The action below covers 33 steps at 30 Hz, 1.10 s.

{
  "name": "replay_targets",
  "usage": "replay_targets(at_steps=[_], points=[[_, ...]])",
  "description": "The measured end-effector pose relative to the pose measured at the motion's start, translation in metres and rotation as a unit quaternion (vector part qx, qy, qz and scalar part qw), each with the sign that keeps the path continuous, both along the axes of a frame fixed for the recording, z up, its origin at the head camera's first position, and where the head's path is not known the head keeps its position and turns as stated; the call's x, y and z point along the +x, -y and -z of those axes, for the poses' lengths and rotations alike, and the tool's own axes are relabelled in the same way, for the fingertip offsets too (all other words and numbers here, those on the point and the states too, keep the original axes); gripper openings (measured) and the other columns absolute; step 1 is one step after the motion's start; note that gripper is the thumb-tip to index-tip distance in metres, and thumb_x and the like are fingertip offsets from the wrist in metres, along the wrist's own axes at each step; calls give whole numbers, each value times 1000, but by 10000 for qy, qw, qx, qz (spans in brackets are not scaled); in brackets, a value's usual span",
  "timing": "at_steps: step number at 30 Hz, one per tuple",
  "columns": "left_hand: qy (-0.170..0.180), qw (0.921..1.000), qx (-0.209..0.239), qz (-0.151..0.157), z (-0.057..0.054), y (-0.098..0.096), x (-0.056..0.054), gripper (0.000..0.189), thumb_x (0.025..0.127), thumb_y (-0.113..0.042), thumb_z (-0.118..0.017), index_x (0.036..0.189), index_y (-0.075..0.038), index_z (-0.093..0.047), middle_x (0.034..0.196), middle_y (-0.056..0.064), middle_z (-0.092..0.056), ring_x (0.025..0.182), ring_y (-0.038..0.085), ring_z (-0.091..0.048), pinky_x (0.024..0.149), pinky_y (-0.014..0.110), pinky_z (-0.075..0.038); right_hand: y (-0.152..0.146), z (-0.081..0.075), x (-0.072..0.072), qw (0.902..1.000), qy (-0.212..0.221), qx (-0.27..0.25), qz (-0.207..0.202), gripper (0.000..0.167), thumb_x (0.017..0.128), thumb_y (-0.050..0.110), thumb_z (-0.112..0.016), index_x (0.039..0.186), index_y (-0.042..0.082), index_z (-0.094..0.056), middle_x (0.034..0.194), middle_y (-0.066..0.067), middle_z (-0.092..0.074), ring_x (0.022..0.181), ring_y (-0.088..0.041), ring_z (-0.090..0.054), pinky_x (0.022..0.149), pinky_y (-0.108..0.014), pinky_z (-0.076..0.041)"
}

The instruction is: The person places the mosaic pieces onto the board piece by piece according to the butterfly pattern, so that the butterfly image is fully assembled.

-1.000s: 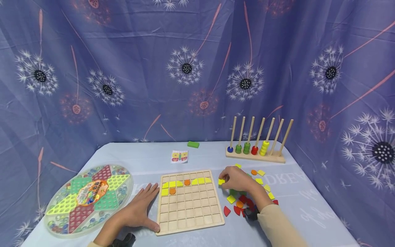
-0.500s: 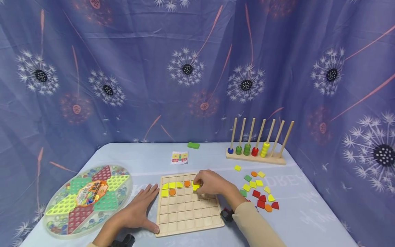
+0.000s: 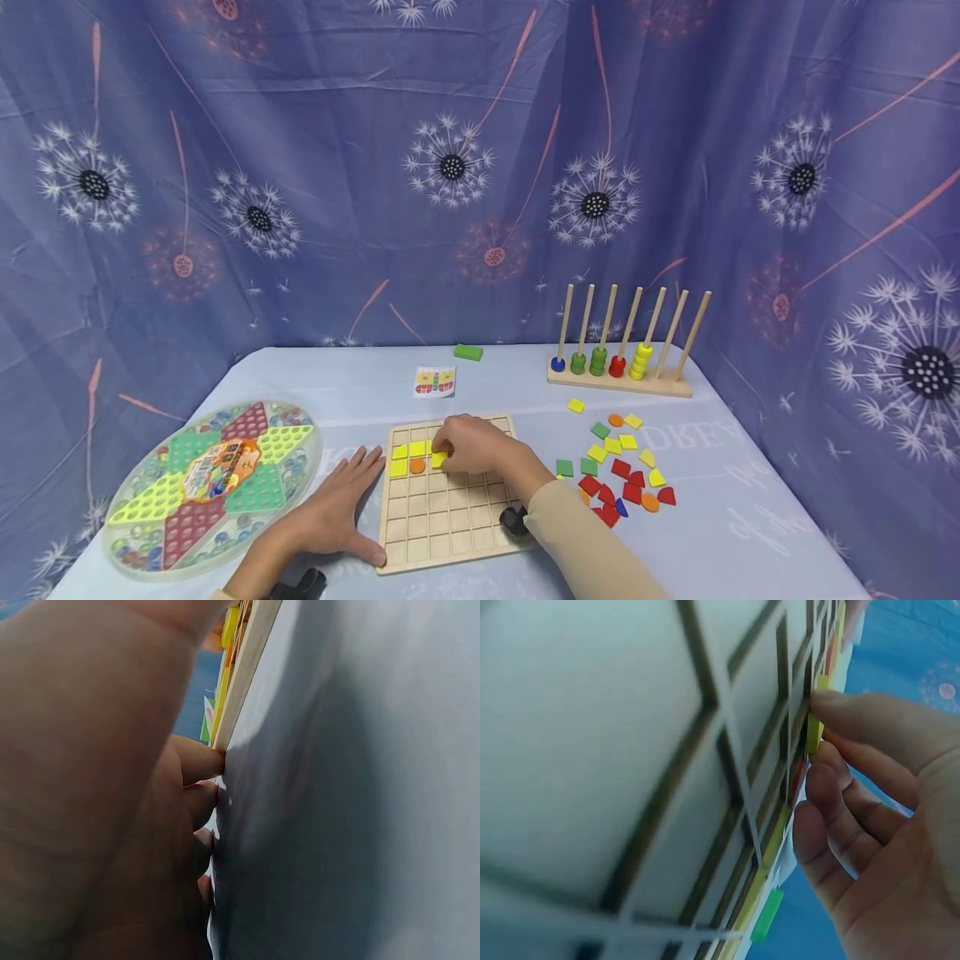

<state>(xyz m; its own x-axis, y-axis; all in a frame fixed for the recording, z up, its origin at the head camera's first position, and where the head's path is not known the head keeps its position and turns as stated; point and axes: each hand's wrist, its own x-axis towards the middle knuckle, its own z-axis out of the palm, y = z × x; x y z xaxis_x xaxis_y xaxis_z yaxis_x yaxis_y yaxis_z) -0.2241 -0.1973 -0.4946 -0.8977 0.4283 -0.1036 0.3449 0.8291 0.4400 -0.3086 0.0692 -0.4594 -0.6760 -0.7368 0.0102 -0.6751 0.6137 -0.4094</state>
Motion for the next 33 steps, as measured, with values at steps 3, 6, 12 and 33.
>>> replay_targets(at_steps=[3, 6, 12, 33], points=[[-2, 10000, -8, -1, 0, 0, 0, 139, 46, -84, -71, 152, -6, -26, 158, 12, -17, 144, 36, -6, 114, 56, -7, 5, 0, 2, 9999, -103, 36, -96, 23, 82, 17, -78, 104, 18, -74, 92, 13, -60, 79, -1, -54, 72, -20, -47], [38, 10000, -3, 4, -1, 0, 0, 138, 47, -83, -72, 152, -6, -27, 158, 13, -17, 144, 37, -6, 113, 57, -7, 7, 0, 4, 9998, -177, 59, -114, 22, 81, 18, -79, 103, 19, -75, 90, 14, -60, 78, 0, -54, 71, -19, -47], [57, 10000, -7, -10, -1, 0, 0, 138, 47, -82, -72, 152, -5, -27, 158, 14, -17, 144, 37, -6, 113, 57, -8, 8, 0, 4, 9997, -212, 100, -40, 24, 81, 20, -79, 106, 20, -76, 89, 15, -59, 76, 1, -53, 69, -18, -46], [-76, 10000, -4, 4, -1, -2, 1, 140, 45, -84, -72, 151, -5, -27, 158, 14, -18, 144, 37, -7, 114, 56, -7, -66, -15, -3, 9958, 331, -848, 141, 20, 90, 10, -68, 108, 11, -74, 93, 5, -67, 78, -5, -58, 67, -26, -51]])
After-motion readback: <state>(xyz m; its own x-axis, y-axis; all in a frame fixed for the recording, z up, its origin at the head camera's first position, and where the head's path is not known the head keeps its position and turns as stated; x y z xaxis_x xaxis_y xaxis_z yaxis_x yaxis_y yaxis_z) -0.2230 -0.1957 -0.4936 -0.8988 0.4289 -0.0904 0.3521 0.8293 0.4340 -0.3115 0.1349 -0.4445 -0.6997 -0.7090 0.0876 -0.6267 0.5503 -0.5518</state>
